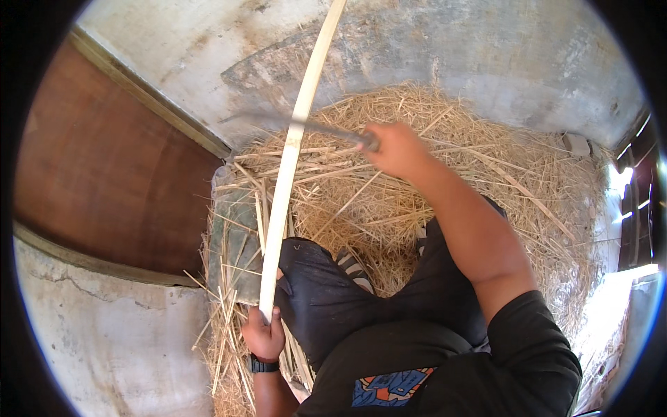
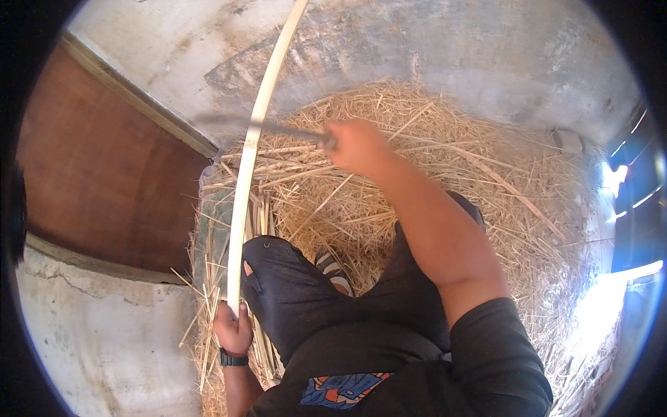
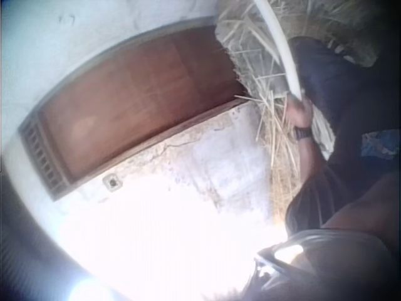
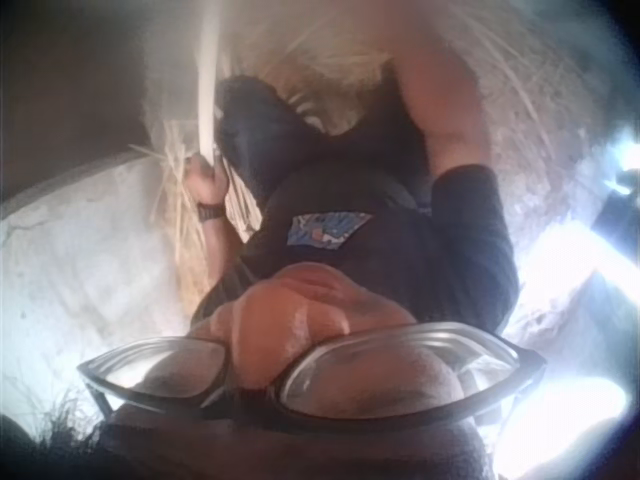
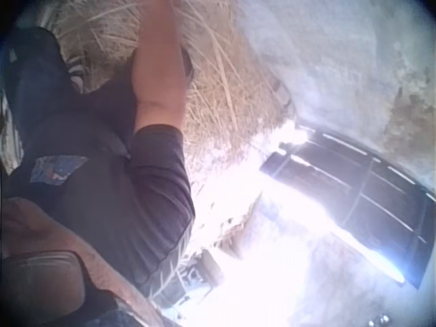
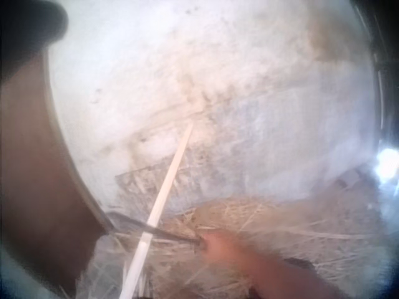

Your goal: The person sits on a bed of straw and uses a machete to split long bamboo poles into thin strips. They hold the pole with one hand and repeatedly strike it with the machete to separate the layers, then gather the resulting strips.

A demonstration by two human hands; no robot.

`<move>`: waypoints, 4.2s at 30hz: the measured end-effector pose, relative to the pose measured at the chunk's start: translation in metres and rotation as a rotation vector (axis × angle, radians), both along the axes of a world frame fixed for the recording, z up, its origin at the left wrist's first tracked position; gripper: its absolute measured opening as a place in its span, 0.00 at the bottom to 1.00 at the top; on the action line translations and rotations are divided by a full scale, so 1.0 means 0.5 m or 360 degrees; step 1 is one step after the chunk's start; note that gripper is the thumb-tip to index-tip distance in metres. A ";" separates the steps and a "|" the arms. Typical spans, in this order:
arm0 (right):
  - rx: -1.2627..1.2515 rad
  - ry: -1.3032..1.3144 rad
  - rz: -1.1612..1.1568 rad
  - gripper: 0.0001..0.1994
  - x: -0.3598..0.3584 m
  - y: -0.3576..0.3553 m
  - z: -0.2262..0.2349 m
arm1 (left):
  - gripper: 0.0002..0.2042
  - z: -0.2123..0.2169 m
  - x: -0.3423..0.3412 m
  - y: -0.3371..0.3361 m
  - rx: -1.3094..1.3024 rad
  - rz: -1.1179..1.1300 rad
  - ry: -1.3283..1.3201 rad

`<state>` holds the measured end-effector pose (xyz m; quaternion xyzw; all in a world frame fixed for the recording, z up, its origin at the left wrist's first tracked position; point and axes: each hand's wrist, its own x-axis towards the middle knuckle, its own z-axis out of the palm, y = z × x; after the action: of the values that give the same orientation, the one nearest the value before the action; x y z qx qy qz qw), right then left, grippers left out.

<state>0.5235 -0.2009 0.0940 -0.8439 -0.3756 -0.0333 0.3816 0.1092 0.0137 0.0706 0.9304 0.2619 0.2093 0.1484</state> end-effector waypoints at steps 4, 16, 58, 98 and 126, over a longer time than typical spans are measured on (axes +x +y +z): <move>-0.0383 -0.0645 0.0502 0.08 -0.084 0.043 0.020 | 0.14 -0.005 0.022 -0.001 -0.0019 0.0015 0.0016; -0.0045 -0.0035 -0.0366 0.06 0.011 -0.044 0.056 | 0.13 0.009 0.021 0.020 0.0047 -0.0082 -0.0024; -0.0201 -0.0864 0.0402 0.08 -0.067 0.035 0.014 | 0.15 -0.022 0.010 0.008 0.0028 -0.0016 0.0008; -0.0042 0.0028 -0.0327 0.09 0.020 0.001 0.010 | 0.16 -0.018 -0.026 0.024 -0.0721 -0.0247 -0.0006; -0.0006 -0.0915 0.0324 0.08 -0.057 0.037 0.002 | 0.16 0.000 0.007 0.010 -0.0485 -0.0196 -0.0001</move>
<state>0.4950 -0.1824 0.0950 -0.7585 -0.5510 -0.2316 0.2595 0.1126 0.0189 0.0708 0.9113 0.2330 0.1578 0.3005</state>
